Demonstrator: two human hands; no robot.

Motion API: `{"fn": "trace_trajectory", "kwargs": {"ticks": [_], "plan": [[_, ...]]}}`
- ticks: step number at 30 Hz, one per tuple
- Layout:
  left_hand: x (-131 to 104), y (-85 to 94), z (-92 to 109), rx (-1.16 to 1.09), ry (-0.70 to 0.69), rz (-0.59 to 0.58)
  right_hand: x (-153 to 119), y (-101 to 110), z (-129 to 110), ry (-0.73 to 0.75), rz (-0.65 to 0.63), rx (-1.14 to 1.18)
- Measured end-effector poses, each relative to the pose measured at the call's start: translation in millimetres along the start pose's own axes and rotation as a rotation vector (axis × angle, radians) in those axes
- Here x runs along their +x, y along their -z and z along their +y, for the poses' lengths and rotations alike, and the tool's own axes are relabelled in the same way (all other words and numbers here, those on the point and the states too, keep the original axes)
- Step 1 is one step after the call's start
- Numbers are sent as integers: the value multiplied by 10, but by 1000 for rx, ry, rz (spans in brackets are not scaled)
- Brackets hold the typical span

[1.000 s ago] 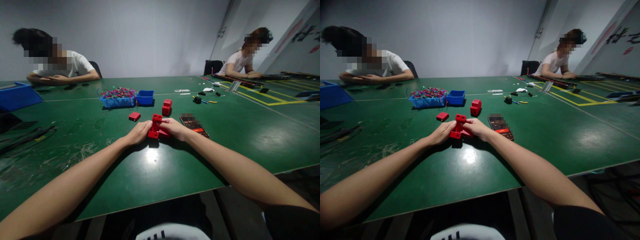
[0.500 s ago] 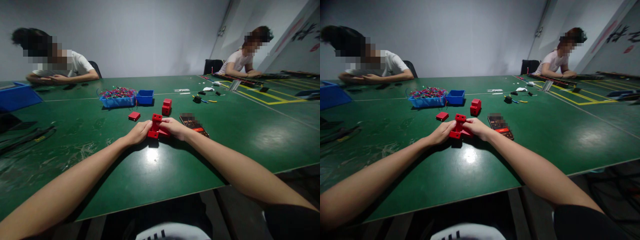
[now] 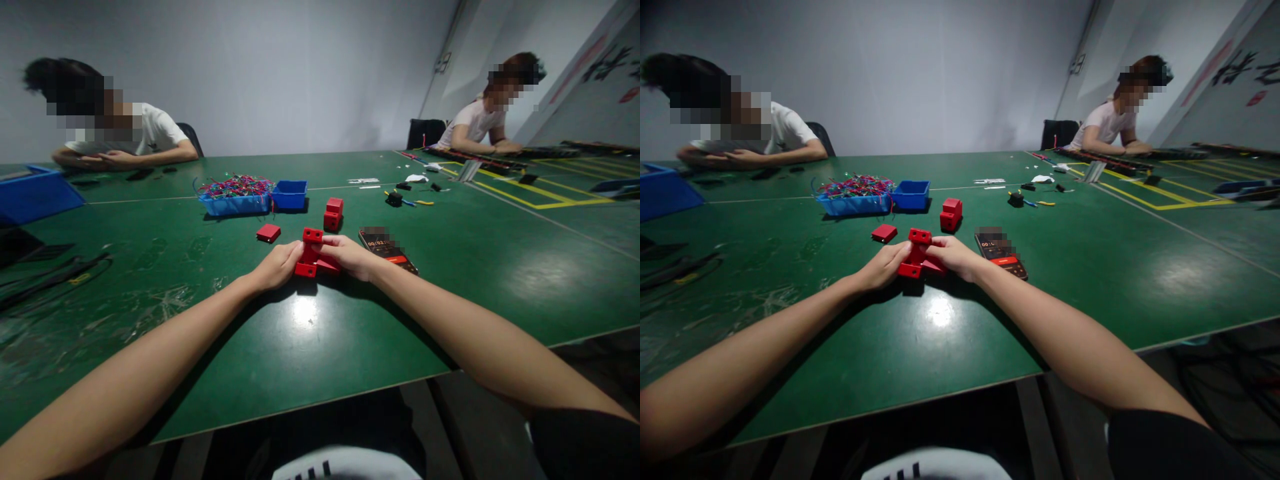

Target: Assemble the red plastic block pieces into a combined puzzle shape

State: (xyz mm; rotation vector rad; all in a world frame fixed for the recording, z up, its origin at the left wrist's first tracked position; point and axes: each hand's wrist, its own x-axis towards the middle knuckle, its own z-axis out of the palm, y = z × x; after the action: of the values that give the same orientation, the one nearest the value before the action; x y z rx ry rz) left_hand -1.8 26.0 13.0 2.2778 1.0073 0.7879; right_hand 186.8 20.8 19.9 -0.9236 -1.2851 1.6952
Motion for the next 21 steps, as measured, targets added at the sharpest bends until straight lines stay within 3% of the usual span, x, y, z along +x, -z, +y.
{"fn": "trace_trajectory", "kwargs": {"ticks": [12,21], "plan": [[-8,2,-6,-8,-26,-3,-7,11,5,32,-28,10],[15,-11,-21,-47,1,39,-20,-18,15,153,8,-68]]}}
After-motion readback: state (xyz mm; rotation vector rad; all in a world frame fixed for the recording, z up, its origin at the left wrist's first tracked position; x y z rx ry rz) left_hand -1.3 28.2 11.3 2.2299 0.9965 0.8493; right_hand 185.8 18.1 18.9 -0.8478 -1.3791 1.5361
